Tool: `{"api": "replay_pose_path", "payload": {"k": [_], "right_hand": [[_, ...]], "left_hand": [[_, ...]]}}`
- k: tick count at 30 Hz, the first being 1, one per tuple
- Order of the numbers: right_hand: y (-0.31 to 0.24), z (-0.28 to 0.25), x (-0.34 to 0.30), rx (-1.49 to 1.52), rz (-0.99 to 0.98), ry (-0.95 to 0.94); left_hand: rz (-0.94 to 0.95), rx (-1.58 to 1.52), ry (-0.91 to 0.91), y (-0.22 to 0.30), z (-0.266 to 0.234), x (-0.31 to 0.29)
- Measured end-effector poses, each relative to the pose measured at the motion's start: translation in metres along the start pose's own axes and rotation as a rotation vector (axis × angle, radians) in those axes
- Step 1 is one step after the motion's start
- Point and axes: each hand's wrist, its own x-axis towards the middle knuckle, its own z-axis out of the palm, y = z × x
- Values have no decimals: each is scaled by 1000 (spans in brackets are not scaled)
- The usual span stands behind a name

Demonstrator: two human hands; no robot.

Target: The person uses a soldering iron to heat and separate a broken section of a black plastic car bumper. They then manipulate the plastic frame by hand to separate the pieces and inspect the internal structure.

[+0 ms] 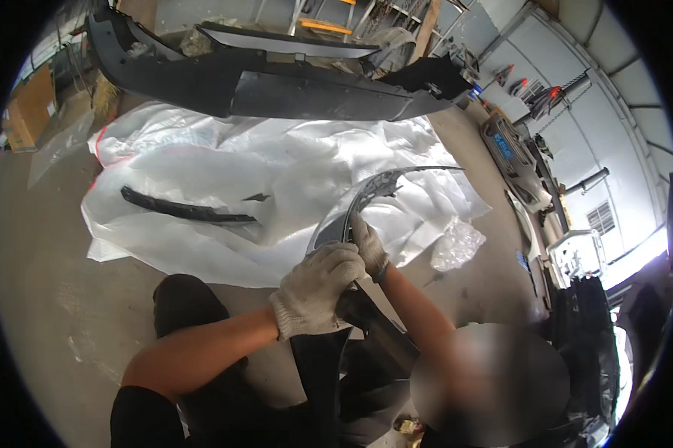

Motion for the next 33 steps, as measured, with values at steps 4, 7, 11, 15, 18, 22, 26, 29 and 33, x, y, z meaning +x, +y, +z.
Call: {"api": "replay_pose_path", "payload": {"k": [4, 7, 11, 15, 18, 22, 26, 29, 33], "right_hand": [[-6, 10, -7, -106, -137, -3], [-3, 8, -8, -213, -178, 16], [-4, 4, -9, -60, -25, -34], [6, 10, 1, 276, 110, -8], [-5, 13, -6, 294, 155, 10], [1, 9, -7, 159, 46, 8], [0, 12, -5, 12, -9, 11], [-22, 22, -17, -52, 28, 88], [-2, 8, -9, -156, 24, 108]], "left_hand": [[26, 15, -80, 3, 4, -3], [63, 44, -96, 4, 10, -10], [106, 30, -107, 5, 6, -9], [101, 56, -120, 3, 2, -10], [106, 49, -113, 0, 3, -10], [90, 77, -121, 4, 5, -11], [81, 83, -107, 1, 11, -14], [65, 29, -180, 3, 3, -11], [112, -12, -161, -1, 12, -13]]}}
